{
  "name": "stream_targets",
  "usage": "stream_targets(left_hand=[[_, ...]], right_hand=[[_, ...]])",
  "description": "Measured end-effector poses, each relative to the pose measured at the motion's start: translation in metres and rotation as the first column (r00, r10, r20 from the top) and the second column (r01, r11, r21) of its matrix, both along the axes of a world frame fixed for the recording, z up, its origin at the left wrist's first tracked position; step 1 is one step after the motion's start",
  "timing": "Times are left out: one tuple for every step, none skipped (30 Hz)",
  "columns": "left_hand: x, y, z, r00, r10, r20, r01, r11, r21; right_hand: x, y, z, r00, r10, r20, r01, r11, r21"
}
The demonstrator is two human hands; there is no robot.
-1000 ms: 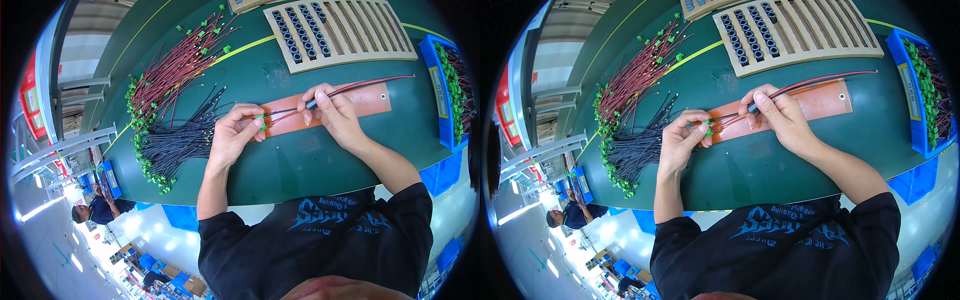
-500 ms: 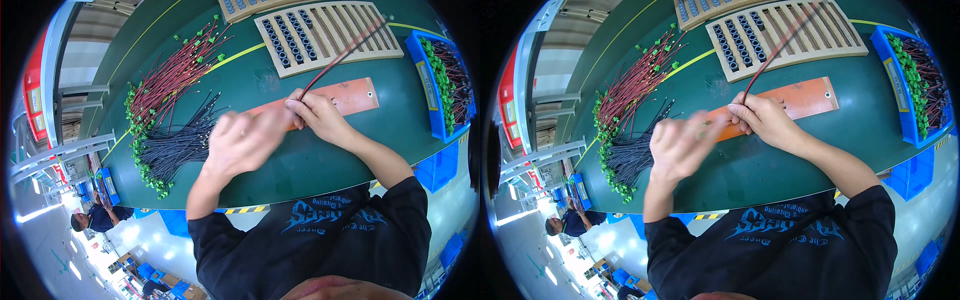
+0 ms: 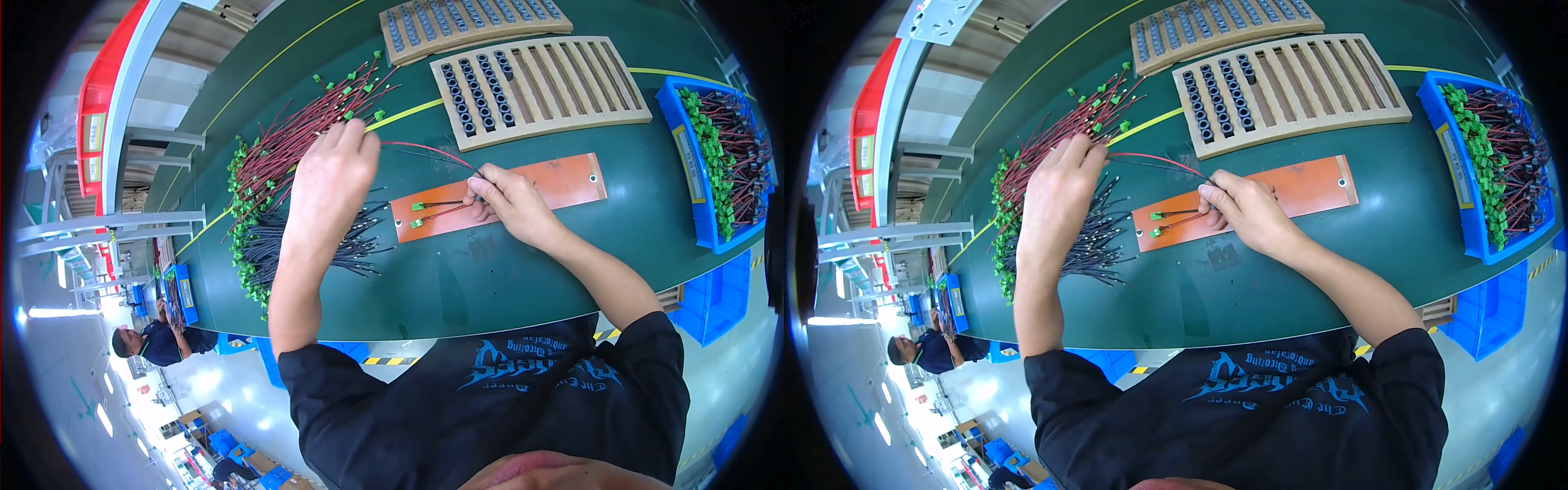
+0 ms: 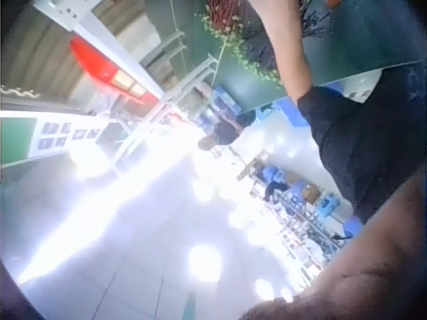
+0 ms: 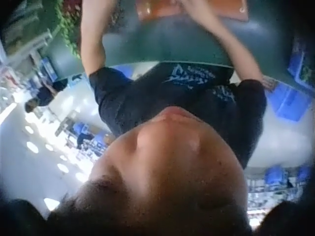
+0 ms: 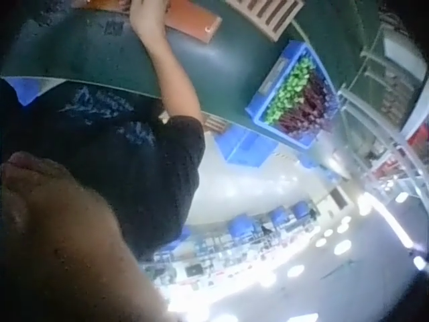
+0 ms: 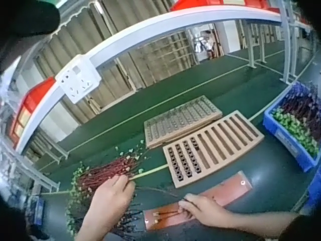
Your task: The person assembles small electronic wiring harnesses and electronic connectors on a workbench, using a connector insertion tool to join the components.
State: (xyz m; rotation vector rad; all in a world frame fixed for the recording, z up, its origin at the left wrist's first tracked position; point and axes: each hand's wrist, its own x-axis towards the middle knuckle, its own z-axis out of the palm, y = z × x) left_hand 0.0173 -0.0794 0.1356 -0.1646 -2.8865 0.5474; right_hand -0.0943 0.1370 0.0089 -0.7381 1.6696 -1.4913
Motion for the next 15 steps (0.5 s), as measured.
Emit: stream_targets(left_hand=[[0.006, -0.002, -0.005, 0.998, 0.054, -0.011, -0.052, 0.989, 0.137], [0.011, -0.001, -0.008, 0.994, 0.110, -0.017, -0.101, 0.956, 0.277], [0.012, 0.003, -0.011, 0.986, 0.163, 0.022, -0.163, 0.953, 0.254], [0.010, 0.005, -0.016, 0.986, 0.166, 0.020, -0.166, 0.952, 0.257], [0.009, 0.008, -0.021, 0.993, 0.115, -0.026, -0.105, 0.963, 0.249], [0.007, 0.010, -0.025, 0.995, 0.063, -0.072, -0.044, 0.970, 0.237], [0.005, 0.013, -0.028, 0.996, 0.025, -0.085, -0.004, 0.968, 0.249], [0.004, 0.011, -0.031, 0.995, 0.029, -0.090, -0.006, 0.968, 0.251], [0.004, 0.009, -0.034, 0.997, 0.057, -0.046, -0.044, 0.969, 0.241], [0.004, 0.009, -0.035, 0.996, 0.085, -0.002, -0.082, 0.970, 0.229], [0.004, 0.008, -0.033, 0.991, 0.131, -0.034, -0.121, 0.971, 0.205], [0.004, 0.006, -0.035, 0.991, 0.130, -0.037, -0.120, 0.972, 0.204], [0.003, 0.002, -0.040, 0.975, 0.175, -0.140, -0.148, 0.972, 0.180], [0.002, 0.001, -0.042, 0.945, 0.218, -0.243, -0.181, 0.970, 0.163], [-0.001, 0.002, -0.046, 0.922, 0.214, -0.322, -0.135, 0.959, 0.251]], right_hand=[[0.000, 0.000, -0.001, 1.000, 0.006, 0.001, -0.006, 1.000, -0.004], [-0.001, 0.000, -0.001, 1.000, 0.017, -0.004, -0.017, 1.000, -0.001], [-0.002, 0.000, -0.001, 1.000, 0.026, -0.009, -0.026, 1.000, 0.005], [-0.003, 0.001, -0.001, 1.000, 0.030, -0.011, -0.029, 1.000, 0.008], [-0.003, 0.001, -0.001, 0.999, 0.030, -0.012, -0.030, 1.000, 0.004], [-0.003, 0.001, -0.001, 0.999, 0.030, -0.014, -0.030, 1.000, 0.000], [-0.002, 0.001, -0.001, 0.999, 0.035, -0.018, -0.035, 0.999, 0.001], [-0.003, 0.002, -0.001, 0.999, 0.045, 0.023, -0.046, 0.999, 0.006], [-0.004, 0.002, 0.000, 0.996, 0.055, 0.063, -0.056, 0.998, 0.010], [-0.004, 0.003, 0.000, 0.997, 0.059, 0.057, -0.059, 0.998, 0.012], [-0.003, 0.003, 0.000, 0.997, 0.062, 0.048, -0.063, 0.998, 0.023], [-0.003, 0.002, 0.000, 0.997, 0.065, 0.038, -0.066, 0.997, 0.033], [-0.003, 0.001, 0.000, 0.997, 0.065, 0.035, -0.066, 0.997, 0.033], [-0.003, 0.001, -0.001, 0.996, 0.065, 0.052, -0.067, 0.997, 0.029], [-0.003, 0.001, -0.001, 0.995, 0.066, 0.070, -0.068, 0.997, 0.027]])
